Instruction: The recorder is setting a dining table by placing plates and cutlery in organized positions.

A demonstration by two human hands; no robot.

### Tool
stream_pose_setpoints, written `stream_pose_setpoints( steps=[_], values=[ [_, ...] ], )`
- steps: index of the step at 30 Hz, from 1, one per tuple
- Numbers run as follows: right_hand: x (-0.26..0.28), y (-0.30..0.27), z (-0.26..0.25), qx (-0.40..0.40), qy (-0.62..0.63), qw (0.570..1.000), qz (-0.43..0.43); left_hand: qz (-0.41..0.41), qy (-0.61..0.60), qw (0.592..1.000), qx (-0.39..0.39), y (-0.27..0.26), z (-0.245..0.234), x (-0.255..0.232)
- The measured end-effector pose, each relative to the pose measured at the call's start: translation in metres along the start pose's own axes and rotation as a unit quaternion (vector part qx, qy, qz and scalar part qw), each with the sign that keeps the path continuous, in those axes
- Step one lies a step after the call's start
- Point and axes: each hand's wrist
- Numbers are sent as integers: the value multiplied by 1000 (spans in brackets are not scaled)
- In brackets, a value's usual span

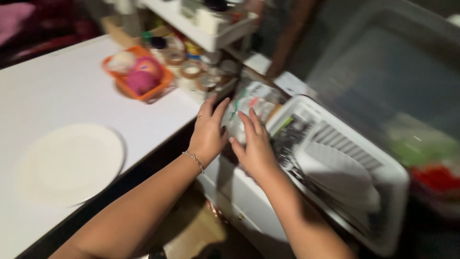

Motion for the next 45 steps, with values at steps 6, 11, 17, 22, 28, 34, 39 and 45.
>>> stream_pose_setpoints(
  steps=[6,11,17,22,28,34,39,45],
  values=[
    [-23,-46,-85,-45,-23,995,91,113,-80,990,31,28,56,-72],
    [-65,-97,-123,-76,-61,986,133,161,-105,976,105,34,102,-118],
    [-86,-153,-151,-108,-79,973,187,201,-132,947,213,32,147,-157],
    [-95,-188,-162,-85,-88,961,249,252,-106,919,285,34,182,-169],
    [-100,-212,-165,-64,-87,960,257,247,-48,891,378,33,203,-174],
    [-96,-216,-168,-9,-60,955,291,317,-3,883,347,38,220,-171],
    [-110,-222,-163,28,-111,950,289,310,55,855,412,43,206,-180],
    [-109,-219,-167,57,-101,945,307,335,85,824,449,53,203,-180]
  ],
)
Point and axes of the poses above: each hand's wrist, its own y-axis towards the middle knuckle, its own z-axis out of the palm, x = y × z, and after that the axes turned 11 degrees about x, right-handed
